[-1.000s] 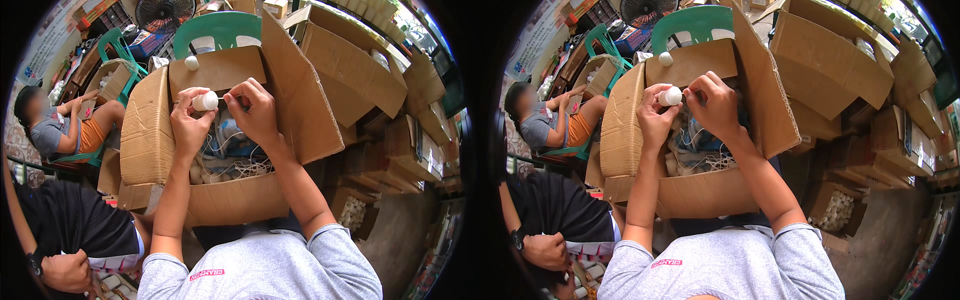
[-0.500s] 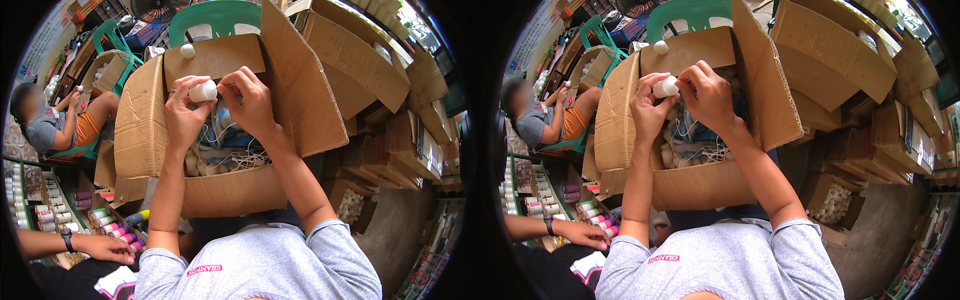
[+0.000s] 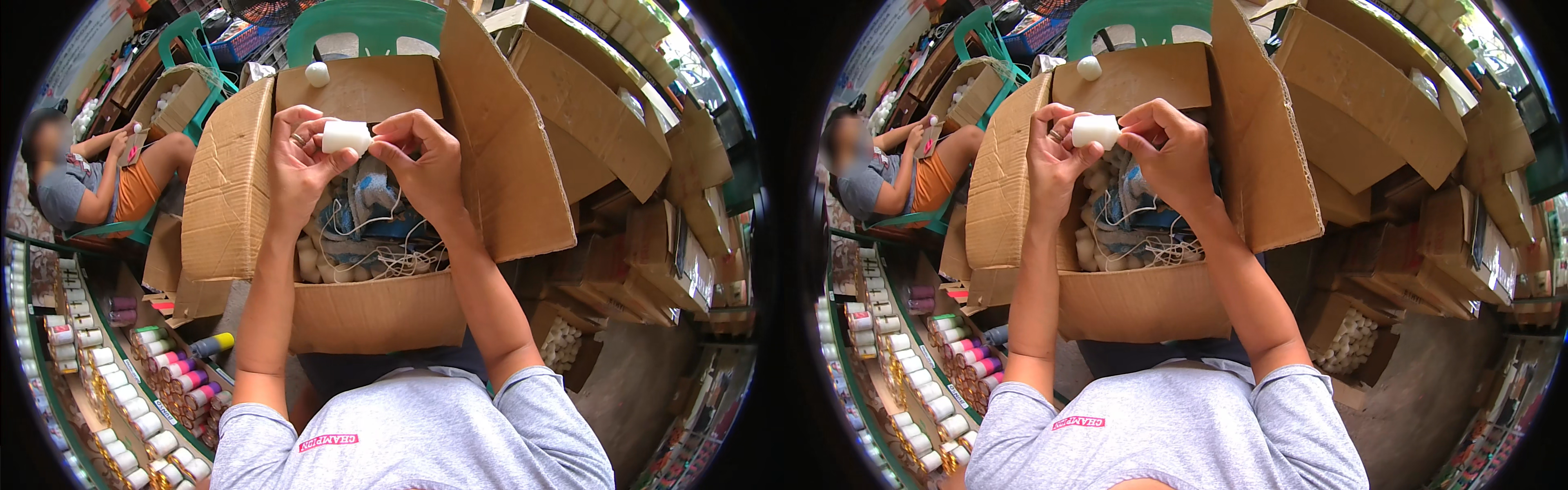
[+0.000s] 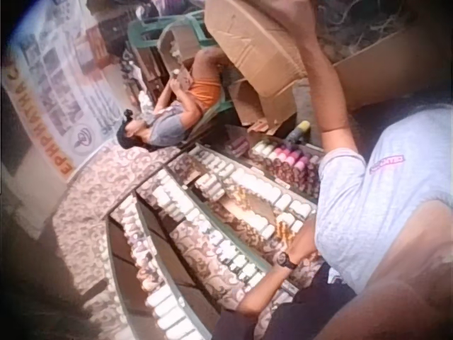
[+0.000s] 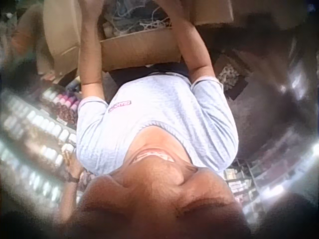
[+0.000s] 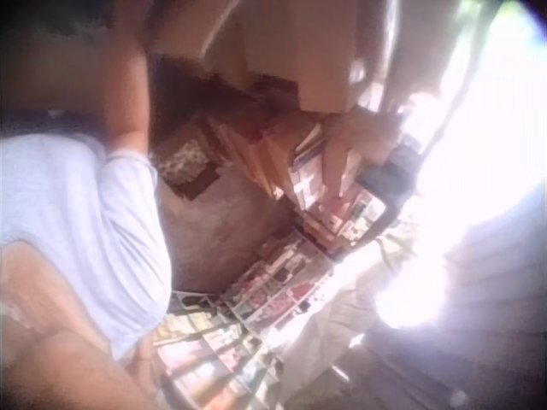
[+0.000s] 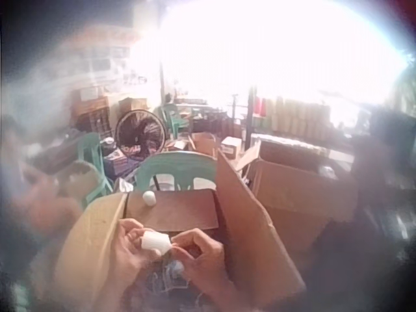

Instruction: The person repeatedly picks small white cylindrical objects from a cardboard box, inserts a wick into each, trims the wick with scissors, and wipes the object with a cloth. The person handles the objects one at a time and places them back into the box.

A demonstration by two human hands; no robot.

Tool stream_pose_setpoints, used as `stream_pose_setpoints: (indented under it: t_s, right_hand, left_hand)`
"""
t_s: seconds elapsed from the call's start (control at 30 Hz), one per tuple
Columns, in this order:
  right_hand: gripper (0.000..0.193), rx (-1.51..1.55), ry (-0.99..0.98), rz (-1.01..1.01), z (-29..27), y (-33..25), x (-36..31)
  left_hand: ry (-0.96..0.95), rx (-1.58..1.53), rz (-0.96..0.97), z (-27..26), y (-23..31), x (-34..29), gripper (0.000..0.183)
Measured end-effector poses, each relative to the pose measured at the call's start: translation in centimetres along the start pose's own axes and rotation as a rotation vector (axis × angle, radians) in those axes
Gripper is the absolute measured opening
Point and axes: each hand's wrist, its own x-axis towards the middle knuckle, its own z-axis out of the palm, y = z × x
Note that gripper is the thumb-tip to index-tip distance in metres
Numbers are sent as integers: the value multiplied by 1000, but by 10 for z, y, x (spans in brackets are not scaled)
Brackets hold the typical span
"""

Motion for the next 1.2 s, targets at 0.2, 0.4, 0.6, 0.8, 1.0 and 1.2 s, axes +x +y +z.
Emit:
stream_pose_setpoints:
  t_s: [0.2, 0.4, 0.6, 0.8, 1.0, 1.2]
  right_hand:
    - [30, 319, -68, 192, 4, -7, -3]
    - [28, -49, -110, -73, -4, -10, 4]
    - [17, -301, -100, -355, -1, 11, 6]
    - [12, -269, 57, 28, 0, 1, 3]
    - [14, -156, -50, 2, 4, 3, -1]
    - [13, -225, -158, -336, 8, 4, 0]
  left_hand:
    - [36, -332, -315, 2, 0, -2, 44]
    - [-101, 78, -409, -12, 5, -2, 24]
    - [-260, 105, -387, -11, 3, -3, 23]
    - [95, 310, -169, -3, 3, -5, 11]
    - [13, 338, -219, -4, -2, -5, 18]
    - [-8, 140, -361, -14, -1, -4, 22]
